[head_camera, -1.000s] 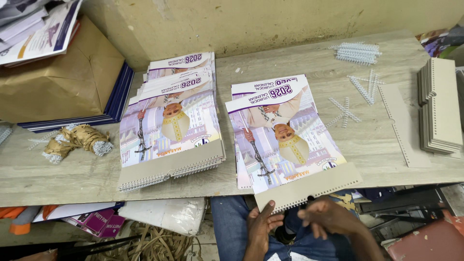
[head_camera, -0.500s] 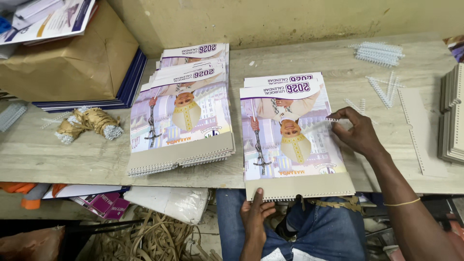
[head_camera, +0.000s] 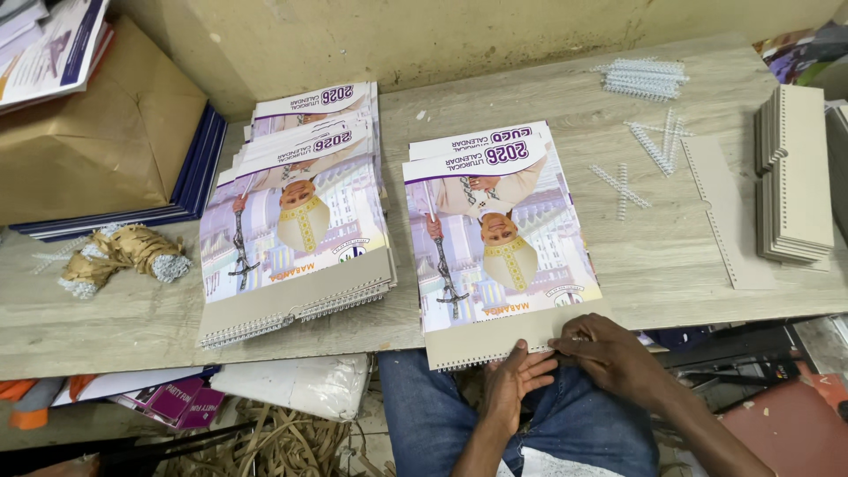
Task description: The person assembles wall calendars by inserting plastic spiral binding wires through pre-punched holes in the pages. They repeatedly pick up a wire, thread it through the holes, and secure it, then place the finished calendar onto a stack on the table.
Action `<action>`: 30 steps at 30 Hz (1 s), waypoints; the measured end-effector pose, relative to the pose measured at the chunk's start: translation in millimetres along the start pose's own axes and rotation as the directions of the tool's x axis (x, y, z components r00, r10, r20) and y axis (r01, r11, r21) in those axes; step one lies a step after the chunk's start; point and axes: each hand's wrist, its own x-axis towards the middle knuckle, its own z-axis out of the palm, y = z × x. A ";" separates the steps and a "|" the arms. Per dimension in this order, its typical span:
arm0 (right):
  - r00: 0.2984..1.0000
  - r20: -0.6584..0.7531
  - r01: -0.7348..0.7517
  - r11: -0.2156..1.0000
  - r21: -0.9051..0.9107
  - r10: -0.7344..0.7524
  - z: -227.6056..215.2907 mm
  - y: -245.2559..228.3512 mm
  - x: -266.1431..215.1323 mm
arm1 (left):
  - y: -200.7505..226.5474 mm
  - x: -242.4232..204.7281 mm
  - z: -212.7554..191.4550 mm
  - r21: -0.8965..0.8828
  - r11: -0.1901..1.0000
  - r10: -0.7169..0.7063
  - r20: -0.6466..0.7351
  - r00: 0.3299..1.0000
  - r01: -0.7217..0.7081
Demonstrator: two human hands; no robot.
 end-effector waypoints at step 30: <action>0.554 0.138 -0.279 0.026 0.960 0.821 97.8 -23.5 -20.1 | 2.5 0.1 -4.2 0.106 0.994 0.037 -0.126 0.991 -0.024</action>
